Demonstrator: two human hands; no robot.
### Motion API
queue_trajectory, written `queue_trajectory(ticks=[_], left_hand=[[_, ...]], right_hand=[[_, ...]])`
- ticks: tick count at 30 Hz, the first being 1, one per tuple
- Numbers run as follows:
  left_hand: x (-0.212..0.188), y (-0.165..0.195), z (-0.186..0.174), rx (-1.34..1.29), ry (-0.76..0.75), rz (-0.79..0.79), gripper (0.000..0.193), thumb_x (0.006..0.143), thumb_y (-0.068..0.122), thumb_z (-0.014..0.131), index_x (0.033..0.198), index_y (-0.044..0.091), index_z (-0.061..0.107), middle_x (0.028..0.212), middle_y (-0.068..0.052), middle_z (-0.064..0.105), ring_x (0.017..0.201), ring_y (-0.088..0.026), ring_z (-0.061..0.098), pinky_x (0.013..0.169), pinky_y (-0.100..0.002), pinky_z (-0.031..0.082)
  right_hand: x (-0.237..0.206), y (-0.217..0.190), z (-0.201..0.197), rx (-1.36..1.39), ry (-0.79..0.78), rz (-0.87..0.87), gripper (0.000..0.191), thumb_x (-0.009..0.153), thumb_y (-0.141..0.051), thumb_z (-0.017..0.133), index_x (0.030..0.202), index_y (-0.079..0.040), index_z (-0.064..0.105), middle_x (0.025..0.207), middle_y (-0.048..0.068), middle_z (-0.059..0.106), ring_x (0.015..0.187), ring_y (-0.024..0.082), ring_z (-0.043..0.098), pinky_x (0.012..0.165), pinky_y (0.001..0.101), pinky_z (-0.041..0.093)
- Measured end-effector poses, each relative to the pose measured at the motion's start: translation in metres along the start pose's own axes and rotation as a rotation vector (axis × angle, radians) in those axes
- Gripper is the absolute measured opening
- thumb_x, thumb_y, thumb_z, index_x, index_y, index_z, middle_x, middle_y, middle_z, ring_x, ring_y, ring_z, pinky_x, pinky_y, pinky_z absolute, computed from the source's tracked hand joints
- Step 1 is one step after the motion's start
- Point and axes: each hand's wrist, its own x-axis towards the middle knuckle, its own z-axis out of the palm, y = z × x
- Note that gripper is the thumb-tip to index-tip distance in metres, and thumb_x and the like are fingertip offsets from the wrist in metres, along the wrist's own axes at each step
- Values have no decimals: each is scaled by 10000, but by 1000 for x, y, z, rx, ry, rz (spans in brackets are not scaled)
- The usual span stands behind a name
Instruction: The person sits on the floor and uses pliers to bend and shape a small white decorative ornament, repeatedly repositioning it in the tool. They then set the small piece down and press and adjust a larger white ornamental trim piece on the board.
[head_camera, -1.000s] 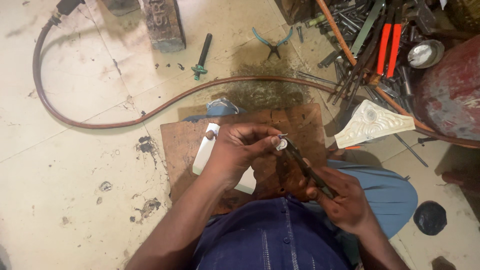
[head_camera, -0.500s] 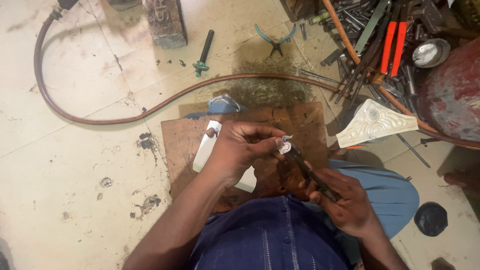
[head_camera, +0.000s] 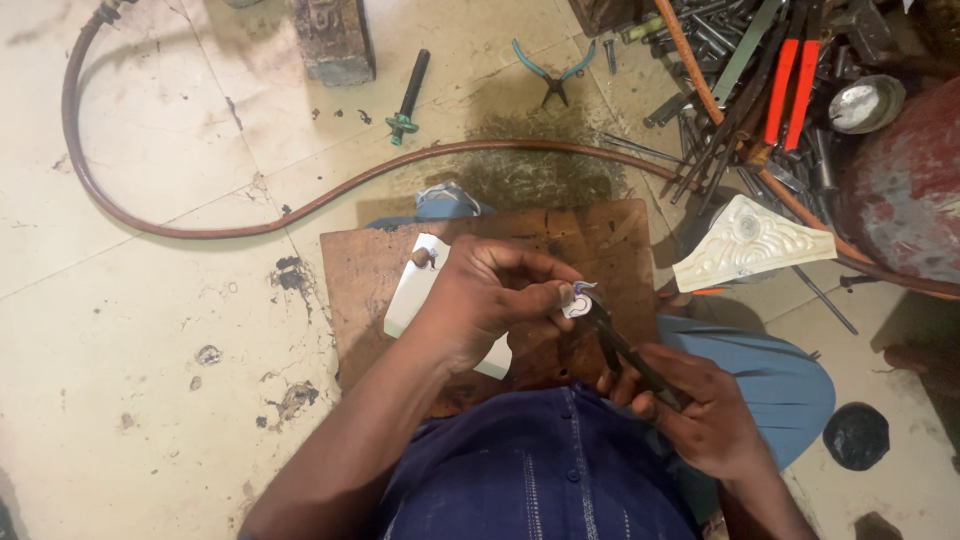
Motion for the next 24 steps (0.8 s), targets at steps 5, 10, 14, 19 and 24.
queue_trajectory(ticks=[5,10,14,19,24], left_hand=[[6,-7,-6,-54,-28,-40,175,892,-7,740,1048,-82,762,873,-157,780,716,-173,754,633,-288,640],[9,-11,-6,1,-22,-44,178,886,-7,743,1045,-85,764,857,-150,783,704,-164,754,617,-283,635],[3,-2,-1,59,0,-58,169,887,0,741,1032,-82,769,827,-137,783,685,-148,751,607,-262,625],[-4,12,7,137,15,-73,144,890,18,744,1011,-51,781,791,-108,779,650,-104,717,562,-225,565],[-7,19,10,169,25,-61,113,890,24,751,979,-39,779,743,-90,764,617,-83,693,531,-211,534]], right_hand=[[-4,17,1,138,6,86,330,897,-294,753,932,32,716,900,117,738,852,227,745,768,354,600],[-3,26,0,126,-20,64,365,906,-335,746,916,28,720,924,117,742,868,225,744,767,347,593],[-5,19,1,103,-19,61,386,901,-365,737,918,20,713,924,114,731,861,218,735,764,343,585],[-8,10,-5,63,-31,72,385,901,-367,747,884,15,710,899,103,721,820,204,718,735,329,576],[-13,11,-5,13,48,121,467,838,-311,781,1127,51,729,848,91,703,774,169,668,704,309,561]])
